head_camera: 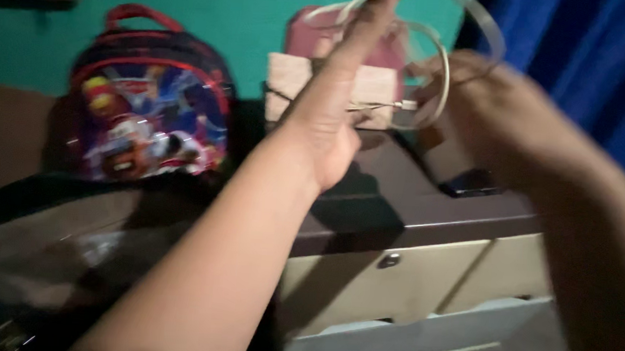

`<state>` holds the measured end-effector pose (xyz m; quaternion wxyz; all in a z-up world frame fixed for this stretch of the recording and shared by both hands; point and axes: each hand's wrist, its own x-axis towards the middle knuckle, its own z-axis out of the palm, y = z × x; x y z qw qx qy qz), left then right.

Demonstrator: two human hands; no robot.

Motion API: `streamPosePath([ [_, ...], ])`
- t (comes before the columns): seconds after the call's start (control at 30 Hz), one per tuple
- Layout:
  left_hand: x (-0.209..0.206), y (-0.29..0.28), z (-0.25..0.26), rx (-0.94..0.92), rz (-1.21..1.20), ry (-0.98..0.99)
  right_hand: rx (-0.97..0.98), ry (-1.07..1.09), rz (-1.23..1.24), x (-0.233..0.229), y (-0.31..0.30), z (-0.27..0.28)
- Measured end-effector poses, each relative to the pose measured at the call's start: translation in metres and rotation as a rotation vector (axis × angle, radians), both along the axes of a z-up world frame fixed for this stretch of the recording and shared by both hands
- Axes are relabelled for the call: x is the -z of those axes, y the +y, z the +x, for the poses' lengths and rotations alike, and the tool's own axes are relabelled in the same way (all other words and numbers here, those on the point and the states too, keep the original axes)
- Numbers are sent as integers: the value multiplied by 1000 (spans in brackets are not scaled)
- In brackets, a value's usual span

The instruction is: The person packs a black handbag with various items including a hair clip, sunglasses, a charger, a wallet, and a small bottle. They then move to a shelf and pick up several toiletries.

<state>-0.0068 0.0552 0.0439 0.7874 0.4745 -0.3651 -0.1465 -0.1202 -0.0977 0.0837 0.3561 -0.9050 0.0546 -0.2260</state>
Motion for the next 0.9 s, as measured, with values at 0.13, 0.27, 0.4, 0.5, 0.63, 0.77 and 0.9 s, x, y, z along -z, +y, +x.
streamPosePath([
  [0.13,11,72,-11,-124,-15,129,-376,51,173,24,75,10],
  [0.27,36,128,-27,-310,6,343,-518,128,307,40,134,21],
  [0.4,54,164,-31,-401,-148,559,-393,391,431,38,159,25],
  [0.5,61,181,-25,-440,-302,652,-473,521,750,42,176,26],
  [0.63,60,208,-23,-459,-298,726,-675,607,1235,53,204,26],
  [0.77,56,242,-30,-356,6,654,-645,650,1249,59,227,23],
  [0.9,54,262,-20,-5,6,684,-617,535,888,65,246,34],
])
